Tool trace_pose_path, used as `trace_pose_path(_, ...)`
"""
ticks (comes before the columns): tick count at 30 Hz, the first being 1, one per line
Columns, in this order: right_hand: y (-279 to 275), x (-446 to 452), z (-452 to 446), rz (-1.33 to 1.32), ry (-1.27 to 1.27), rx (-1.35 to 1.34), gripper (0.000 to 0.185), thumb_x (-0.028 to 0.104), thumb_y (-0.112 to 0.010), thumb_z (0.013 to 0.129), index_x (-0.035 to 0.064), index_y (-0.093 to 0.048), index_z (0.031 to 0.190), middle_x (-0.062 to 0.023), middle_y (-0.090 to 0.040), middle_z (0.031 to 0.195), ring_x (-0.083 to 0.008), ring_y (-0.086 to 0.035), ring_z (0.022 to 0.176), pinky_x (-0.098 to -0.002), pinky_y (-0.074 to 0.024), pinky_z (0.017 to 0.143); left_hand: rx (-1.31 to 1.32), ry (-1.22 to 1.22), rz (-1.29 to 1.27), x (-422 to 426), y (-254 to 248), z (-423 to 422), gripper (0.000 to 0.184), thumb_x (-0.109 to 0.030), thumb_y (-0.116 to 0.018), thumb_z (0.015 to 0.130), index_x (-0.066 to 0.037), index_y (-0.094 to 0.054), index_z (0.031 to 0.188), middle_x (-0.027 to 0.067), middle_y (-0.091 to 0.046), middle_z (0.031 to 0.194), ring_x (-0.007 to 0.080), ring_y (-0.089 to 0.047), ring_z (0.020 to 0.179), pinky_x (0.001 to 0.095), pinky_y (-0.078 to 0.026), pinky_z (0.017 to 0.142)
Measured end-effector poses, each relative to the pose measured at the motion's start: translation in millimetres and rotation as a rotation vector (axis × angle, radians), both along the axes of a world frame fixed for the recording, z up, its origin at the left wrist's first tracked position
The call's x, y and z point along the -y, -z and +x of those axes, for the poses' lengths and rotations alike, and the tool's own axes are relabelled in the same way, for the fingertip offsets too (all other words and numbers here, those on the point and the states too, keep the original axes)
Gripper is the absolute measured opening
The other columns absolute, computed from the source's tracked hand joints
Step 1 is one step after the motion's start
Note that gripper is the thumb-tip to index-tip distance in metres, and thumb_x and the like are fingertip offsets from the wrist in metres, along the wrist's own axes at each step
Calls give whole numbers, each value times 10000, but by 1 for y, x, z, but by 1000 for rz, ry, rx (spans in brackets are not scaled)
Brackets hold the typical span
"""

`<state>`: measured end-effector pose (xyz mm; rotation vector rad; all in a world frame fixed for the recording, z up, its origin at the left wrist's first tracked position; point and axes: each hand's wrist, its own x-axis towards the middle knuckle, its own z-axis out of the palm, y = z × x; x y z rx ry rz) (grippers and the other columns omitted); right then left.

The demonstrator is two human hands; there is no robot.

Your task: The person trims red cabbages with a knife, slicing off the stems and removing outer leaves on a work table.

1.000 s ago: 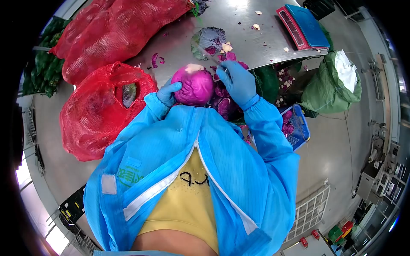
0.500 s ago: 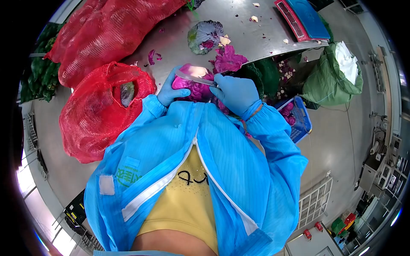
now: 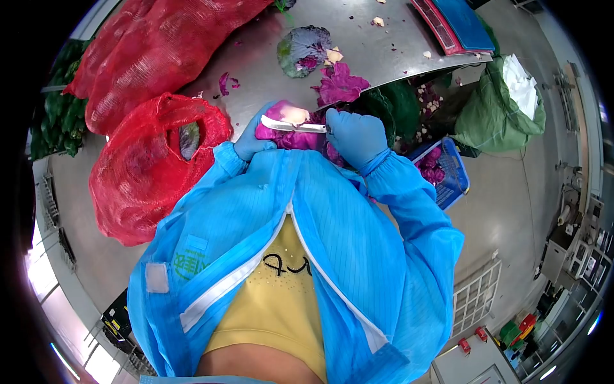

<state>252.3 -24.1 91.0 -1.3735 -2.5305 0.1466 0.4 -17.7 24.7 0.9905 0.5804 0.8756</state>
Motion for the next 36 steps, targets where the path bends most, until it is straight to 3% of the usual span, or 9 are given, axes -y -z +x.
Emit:
trace_pose_path(12, 25, -15, 52, -48, 354, -79, 137, 260, -574, 843, 131, -527, 840, -84, -618, 702, -304, -619, 641, -414, -459, 522, -83, 2, 226, -11, -6, -1, 985, -261, -878, 554, -54, -332, 1347, 113, -429, 1340, 225, -427, 1238, 368, -317, 1063)
trace_pose_path(15, 13, -4, 28, -144, 376, -347, 135, 275, -582, 850, 143, -577, 878, -89, -628, 726, -290, -621, 649, -383, -468, 531, -127, -68, 330, -11, -10, 4, 1015, -245, -894, 525, -57, -326, 1344, 119, -420, 1342, 235, -428, 1236, 373, -326, 1060)
trace_pose_path(16, 13, -3, 22, -180, 383, -472, 180, 270, -637, 831, 129, -607, 939, -70, -615, 670, -229, -615, 589, -328, -467, 529, -160, -115, 377, -11, -13, 5, 1029, -229, -903, 509, -57, -324, 1342, 124, -418, 1338, 237, -438, 1226, 375, -341, 1051)
trace_pose_path(20, 20, 2, -10, -426, 208, -1149, 407, 265, -747, 754, 58, -616, 1080, -47, -582, 823, -94, -533, 691, -246, -437, 588, -269, -230, 453, -9, -25, 10, 1058, -205, -923, 471, -57, -324, 1330, 137, -423, 1314, 244, -471, 1192, 380, -383, 1022)
trace_pose_path(22, 8, 2, -17, -247, 204, -879, 568, 369, -787, 671, 61, -613, 1116, -48, -508, 868, -136, -504, 672, -259, -437, 609, -254, -265, 452, -7, -27, 17, 1058, -198, -925, 470, -58, -322, 1329, 139, -427, 1304, 243, -476, 1183, 382, -387, 1019)
trace_pose_path(27, 1, -1, -25, -194, 208, -708, 654, 426, -790, 636, 52, -602, 1139, -59, -498, 874, -169, -505, 694, -297, -443, 619, -346, -380, 676, -7, -29, 20, 1025, -238, -918, 477, -62, -352, 1313, 152, -449, 1280, 277, -494, 1165, 400, -396, 1008)
trace_pose_path(29, -1, -2, -26, -236, 214, -734, 618, 411, -800, 626, 42, -610, 1085, -62, -498, 872, -170, -506, 695, -296, -443, 616, -578, -475, 885, -10, -24, 14, 978, -293, -901, 487, -74, -393, 1293, 170, -466, 1265, 318, -509, 1145, 412, -405, 992)
trace_pose_path(34, 7, -5, -33, -164, 137, -993, 494, 324, -828, 608, 24, -586, 918, -61, -495, 851, -151, -507, 705, -286, -432, 614, -612, -422, 897, -11, -27, 10, 1020, -229, -911, 487, -61, -345, 1319, 174, -398, 1316, 285, -442, 1211, 408, -355, 1042)
trace_pose_path(36, 2, -1, -34, -484, 213, -1059, 446, 252, -830, 616, 29, -541, 872, -55, -490, 858, -140, -504, 732, -278, -426, 638, -650, -414, 891, -7, -27, 11, 1021, -227, -911, 484, -59, -347, 1318, 177, -393, 1318, 285, -433, 1217, 410, -350, 1046)
